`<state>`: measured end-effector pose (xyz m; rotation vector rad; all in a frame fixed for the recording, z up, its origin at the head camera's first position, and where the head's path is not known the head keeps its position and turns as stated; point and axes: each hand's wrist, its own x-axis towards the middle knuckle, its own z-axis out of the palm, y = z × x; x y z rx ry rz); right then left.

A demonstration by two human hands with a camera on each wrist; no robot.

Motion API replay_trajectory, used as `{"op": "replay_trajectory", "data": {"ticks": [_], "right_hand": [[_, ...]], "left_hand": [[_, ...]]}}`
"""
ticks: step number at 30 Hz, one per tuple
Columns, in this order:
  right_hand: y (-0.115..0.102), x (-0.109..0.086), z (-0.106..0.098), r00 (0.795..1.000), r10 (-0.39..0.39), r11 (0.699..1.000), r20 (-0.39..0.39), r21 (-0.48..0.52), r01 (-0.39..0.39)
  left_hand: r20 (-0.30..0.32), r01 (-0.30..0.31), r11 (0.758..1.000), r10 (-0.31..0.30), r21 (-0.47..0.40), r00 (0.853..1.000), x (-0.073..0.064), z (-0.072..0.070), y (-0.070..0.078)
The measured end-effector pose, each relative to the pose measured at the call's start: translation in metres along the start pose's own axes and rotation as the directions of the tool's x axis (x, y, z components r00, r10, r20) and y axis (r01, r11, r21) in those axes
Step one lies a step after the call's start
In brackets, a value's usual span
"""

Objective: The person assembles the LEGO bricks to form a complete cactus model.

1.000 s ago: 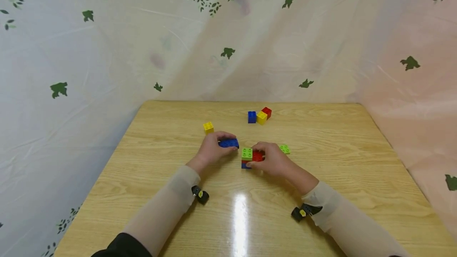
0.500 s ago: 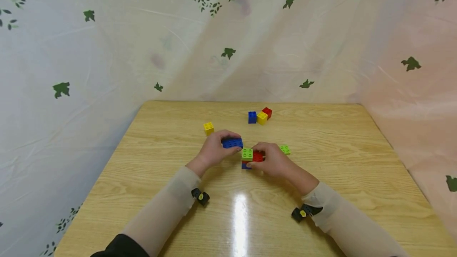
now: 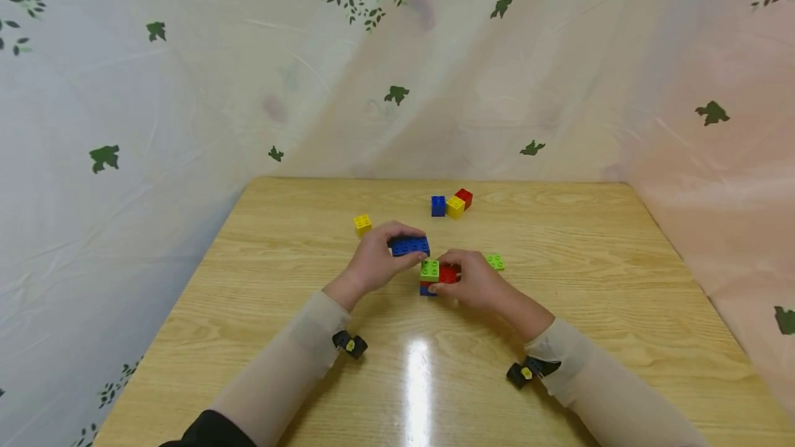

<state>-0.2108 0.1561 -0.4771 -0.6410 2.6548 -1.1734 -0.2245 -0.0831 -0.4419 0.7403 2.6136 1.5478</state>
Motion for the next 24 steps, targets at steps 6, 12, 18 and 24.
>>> {"op": "replay_trajectory", "data": {"ticks": [6, 12, 18, 24], "right_hand": [[0.001, -0.001, 0.001, 1.000, 0.016, 1.000, -0.004, -0.002, -0.016], [0.001, 0.000, 0.000, 1.000, 0.012, 1.000, -0.009, -0.011, -0.012], [0.003, 0.000, 0.001, 1.000, -0.010, 1.000, -0.009, -0.010, 0.010], [0.005, 0.000, 0.001, 1.000, -0.018, 1.000, -0.009, -0.004, 0.018]], "left_hand": [[0.058, -0.026, 0.999, 0.027, -0.023, 0.998, -0.001, 0.004, 0.005], [0.075, 0.013, 0.997, -0.007, -0.079, 0.997, -0.001, 0.008, 0.006], [0.091, 0.052, 0.994, -0.043, -0.093, 0.995, -0.002, 0.011, 0.005], [0.105, 0.047, 0.996, -0.039, -0.079, 0.994, -0.003, 0.013, 0.003]]}}
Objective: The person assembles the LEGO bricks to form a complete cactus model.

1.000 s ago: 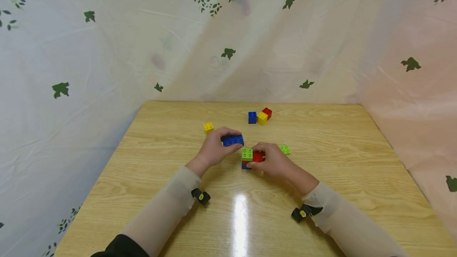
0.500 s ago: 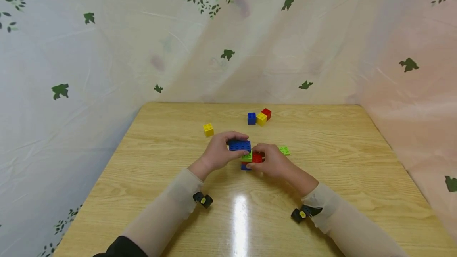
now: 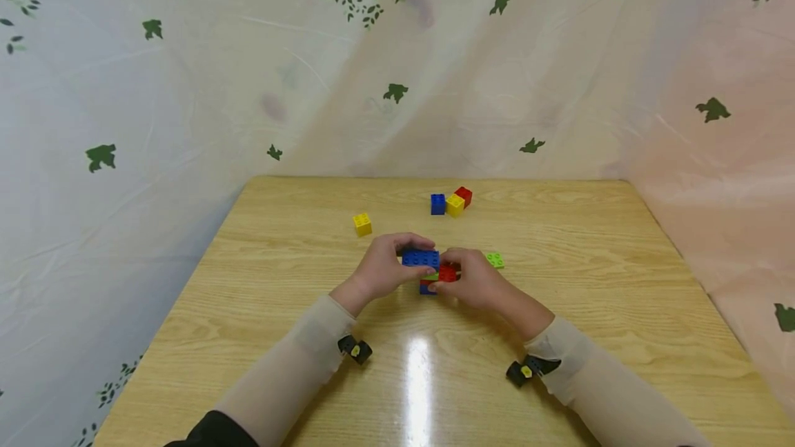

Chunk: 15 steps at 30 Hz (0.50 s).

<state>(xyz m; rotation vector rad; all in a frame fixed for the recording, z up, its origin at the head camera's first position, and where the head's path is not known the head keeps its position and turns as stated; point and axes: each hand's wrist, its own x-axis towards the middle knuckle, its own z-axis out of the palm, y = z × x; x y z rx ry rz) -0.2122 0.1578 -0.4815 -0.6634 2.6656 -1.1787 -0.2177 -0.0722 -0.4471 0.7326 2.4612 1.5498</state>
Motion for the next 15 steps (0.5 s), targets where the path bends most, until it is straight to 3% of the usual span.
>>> {"op": "replay_trajectory", "data": {"ticks": [15], "right_hand": [[-0.0021, 0.0000, -0.0014, 1.000, -0.010, 1.000, 0.007, 0.017, 0.010]], "left_hand": [[0.038, 0.010, 0.999, -0.011, 0.035, 0.999, 0.0026, -0.0020, 0.0003]]}}
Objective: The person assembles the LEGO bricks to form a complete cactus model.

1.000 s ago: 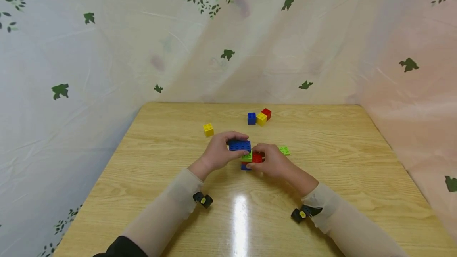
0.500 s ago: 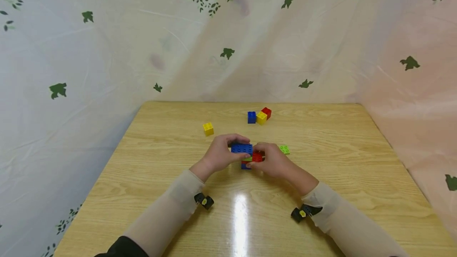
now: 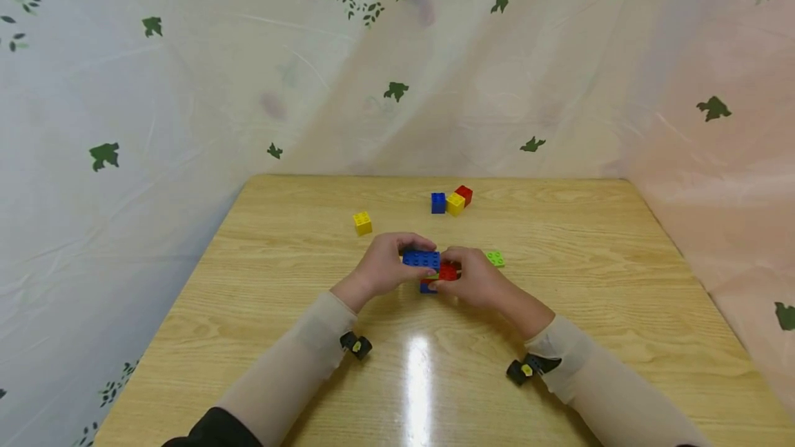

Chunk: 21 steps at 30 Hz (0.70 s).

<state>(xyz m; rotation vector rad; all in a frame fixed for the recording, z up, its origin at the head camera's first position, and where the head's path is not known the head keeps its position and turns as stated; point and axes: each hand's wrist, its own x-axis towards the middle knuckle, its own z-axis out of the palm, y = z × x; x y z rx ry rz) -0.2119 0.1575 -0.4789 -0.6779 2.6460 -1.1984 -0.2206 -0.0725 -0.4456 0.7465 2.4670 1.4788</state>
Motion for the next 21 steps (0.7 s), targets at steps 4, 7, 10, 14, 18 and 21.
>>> {"op": "replay_trajectory", "data": {"ticks": [4, 7, 10, 14, 18, 21], "right_hand": [[0.0015, 0.0004, 0.0001, 1.000, -0.008, 1.000, 0.001, -0.001, 0.008], [0.0024, 0.0006, 0.0001, 1.000, -0.016, 1.000, 0.000, -0.007, 0.016], [0.0022, 0.0006, -0.0001, 1.000, -0.022, 1.000, -0.001, -0.011, 0.022], [0.0019, 0.0001, -0.0002, 1.000, -0.023, 1.000, -0.001, -0.005, 0.023], [0.0015, -0.0003, 0.0003, 1.000, -0.019, 1.000, 0.001, 0.000, 0.019], [0.0012, -0.0005, 0.0009, 1.000, -0.013, 1.000, 0.000, 0.000, 0.013]], "left_hand": [[0.014, 0.032, 0.999, -0.032, -0.001, 0.999, 0.0011, -0.0005, -0.0001], [0.019, 0.046, 0.999, -0.046, -0.007, 0.999, 0.0015, -0.0001, -0.0018], [0.020, 0.053, 0.999, -0.053, -0.003, 0.998, 0.0020, 0.0005, -0.0041], [0.020, 0.068, 0.998, -0.068, 0.012, 0.997, 0.0026, 0.0011, -0.0054], [0.022, 0.085, 0.996, -0.085, 0.015, 0.996, 0.0026, 0.0015, -0.0052], [0.022, 0.091, 0.996, -0.091, 0.016, 0.996, 0.0025, 0.0020, -0.0058]]}}
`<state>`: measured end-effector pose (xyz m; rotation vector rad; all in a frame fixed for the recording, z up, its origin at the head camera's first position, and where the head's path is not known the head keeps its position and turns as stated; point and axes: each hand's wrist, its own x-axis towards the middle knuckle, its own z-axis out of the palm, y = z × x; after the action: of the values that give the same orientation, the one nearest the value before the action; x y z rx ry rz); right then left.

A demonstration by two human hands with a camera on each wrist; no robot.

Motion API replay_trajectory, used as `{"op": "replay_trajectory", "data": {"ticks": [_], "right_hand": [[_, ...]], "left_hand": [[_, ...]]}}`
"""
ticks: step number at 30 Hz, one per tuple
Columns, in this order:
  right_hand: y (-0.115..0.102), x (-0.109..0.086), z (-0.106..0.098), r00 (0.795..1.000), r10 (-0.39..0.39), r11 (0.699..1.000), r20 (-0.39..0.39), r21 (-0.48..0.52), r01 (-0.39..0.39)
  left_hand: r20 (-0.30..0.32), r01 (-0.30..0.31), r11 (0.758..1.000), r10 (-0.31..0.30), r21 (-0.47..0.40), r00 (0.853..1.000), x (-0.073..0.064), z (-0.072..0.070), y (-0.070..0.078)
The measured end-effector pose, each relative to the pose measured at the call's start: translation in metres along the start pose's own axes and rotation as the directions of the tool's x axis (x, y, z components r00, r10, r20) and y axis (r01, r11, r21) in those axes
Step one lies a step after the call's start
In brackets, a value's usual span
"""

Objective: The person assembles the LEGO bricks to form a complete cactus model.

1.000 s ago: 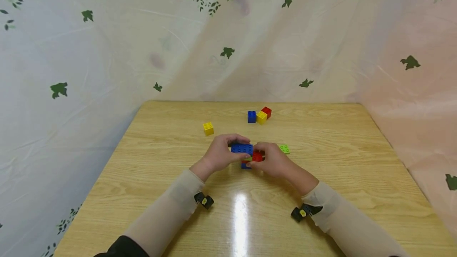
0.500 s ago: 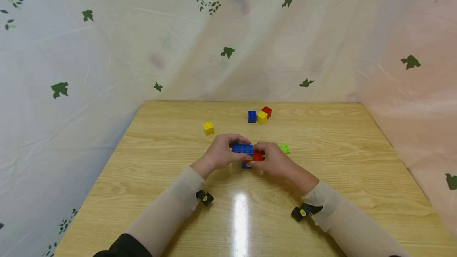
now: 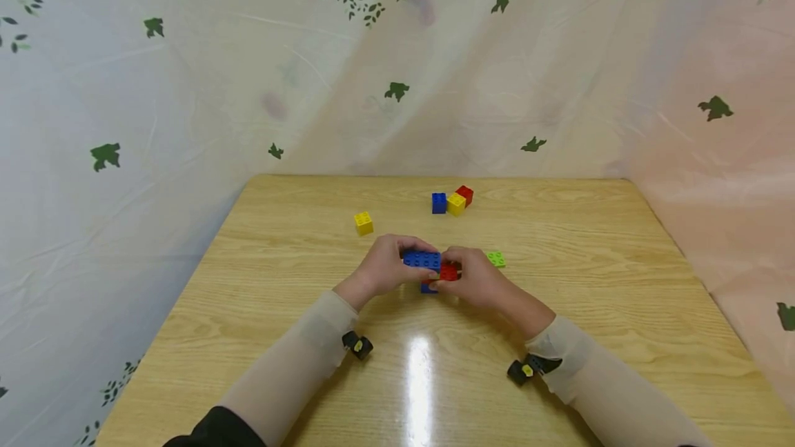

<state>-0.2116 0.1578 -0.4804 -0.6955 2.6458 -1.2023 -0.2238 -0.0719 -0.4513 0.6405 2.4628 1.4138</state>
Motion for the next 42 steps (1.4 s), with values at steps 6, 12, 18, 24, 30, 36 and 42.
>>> {"op": "replay_trajectory", "data": {"ticks": [6, 12, 18, 24, 30, 36, 42], "right_hand": [[-0.002, 0.000, 0.001, 1.000, 0.012, 1.000, 0.004, -0.005, -0.012], [-0.003, 0.000, 0.001, 1.000, 0.019, 1.000, 0.004, -0.022, -0.019], [-0.002, 0.001, 0.000, 1.000, -0.011, 0.999, -0.009, -0.051, 0.011], [-0.001, 0.001, 0.000, 1.000, 0.009, 0.999, 0.001, -0.046, -0.009], [-0.002, 0.001, -0.001, 0.999, 0.049, 0.997, 0.006, -0.052, -0.048], [-0.002, 0.001, 0.000, 0.998, 0.065, 0.996, 0.009, -0.059, -0.064], [-0.001, 0.001, 0.001, 0.999, 0.053, 0.997, 0.008, -0.060, -0.053]], "left_hand": [[-0.014, 0.011, 1.000, -0.011, -0.004, 1.000, -0.002, 0.002, -0.003], [-0.018, -0.016, 1.000, 0.016, 0.003, 1.000, -0.005, 0.005, -0.004], [0.007, -0.061, 0.998, 0.061, -0.001, 0.998, -0.005, 0.003, -0.004], [0.033, -0.095, 0.992, 0.098, -0.087, 0.995, -0.003, -0.008, -0.006], [-0.066, -0.090, 0.992, 0.085, -0.090, 0.994, -0.001, -0.027, -0.014], [-0.223, -0.096, 0.992, 0.076, -0.078, 0.972, 0.003, -0.052, -0.029], [-0.348, -0.044, 0.999, 0.035, -0.019, 0.937, 0.011, -0.078, -0.049]]}}
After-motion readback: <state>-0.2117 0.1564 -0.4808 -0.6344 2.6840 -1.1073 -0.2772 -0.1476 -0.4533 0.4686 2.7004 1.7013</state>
